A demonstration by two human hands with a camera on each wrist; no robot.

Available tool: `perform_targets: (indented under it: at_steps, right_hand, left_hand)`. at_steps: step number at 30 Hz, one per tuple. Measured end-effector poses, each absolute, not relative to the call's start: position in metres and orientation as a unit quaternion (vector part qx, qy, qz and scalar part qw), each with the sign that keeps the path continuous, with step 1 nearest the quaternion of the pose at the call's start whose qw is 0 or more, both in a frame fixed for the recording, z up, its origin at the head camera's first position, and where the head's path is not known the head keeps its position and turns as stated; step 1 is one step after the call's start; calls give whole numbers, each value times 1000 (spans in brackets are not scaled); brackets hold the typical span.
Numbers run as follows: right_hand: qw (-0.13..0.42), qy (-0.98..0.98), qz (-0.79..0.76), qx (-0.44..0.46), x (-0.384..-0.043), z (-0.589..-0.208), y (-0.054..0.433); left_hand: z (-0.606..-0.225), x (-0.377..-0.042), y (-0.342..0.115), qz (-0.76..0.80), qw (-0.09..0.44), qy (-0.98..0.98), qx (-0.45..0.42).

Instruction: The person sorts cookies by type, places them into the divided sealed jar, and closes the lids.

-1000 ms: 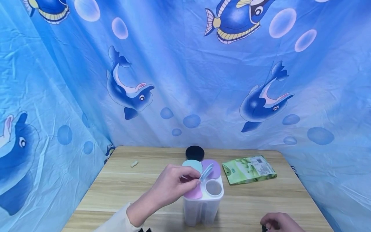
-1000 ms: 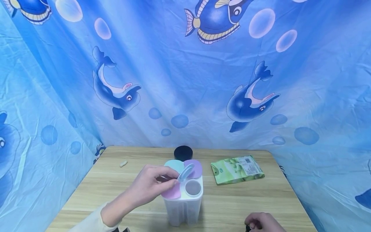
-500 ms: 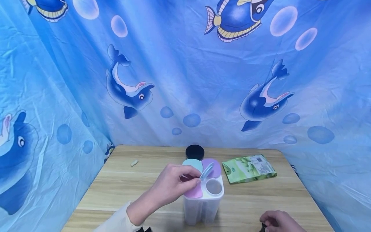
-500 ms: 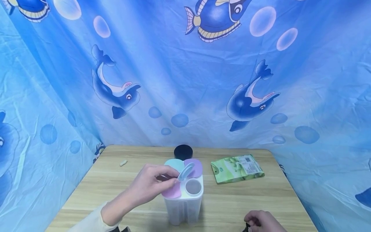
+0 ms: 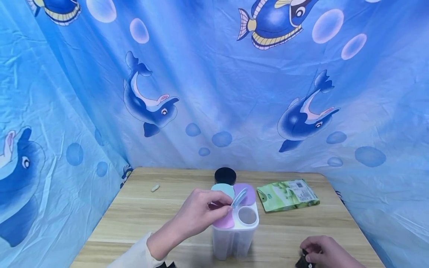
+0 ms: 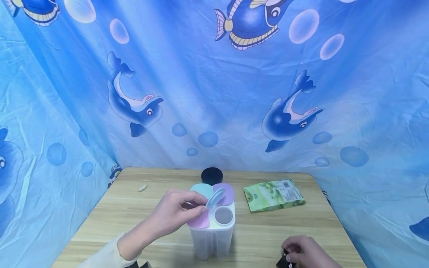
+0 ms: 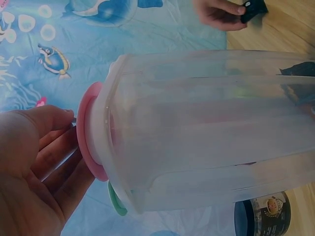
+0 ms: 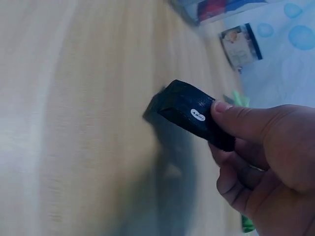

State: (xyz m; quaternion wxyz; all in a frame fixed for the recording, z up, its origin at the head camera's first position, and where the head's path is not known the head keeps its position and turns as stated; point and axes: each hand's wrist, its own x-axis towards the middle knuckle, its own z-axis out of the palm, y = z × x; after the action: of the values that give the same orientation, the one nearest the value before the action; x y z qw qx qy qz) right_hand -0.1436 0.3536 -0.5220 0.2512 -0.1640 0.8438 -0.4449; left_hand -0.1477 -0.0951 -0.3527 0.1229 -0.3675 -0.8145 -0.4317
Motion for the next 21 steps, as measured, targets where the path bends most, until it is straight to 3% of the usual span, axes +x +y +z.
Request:
perform_targets:
  at_steps: [5,11,21]
  right_hand:
    - [211,862,-433,-159,-146,-492,348]
    - [122,886,-398,-204,-150,-446,329]
    - [-80,882,-366,-288,-152,-390,287]
  left_hand:
    - [-354,-148,-95,-433,120,-814,-368]
    - [-354,-147,-95,-438,118,-812,-368]
    - [-354,-149,-94,-439,121,-810,-371]
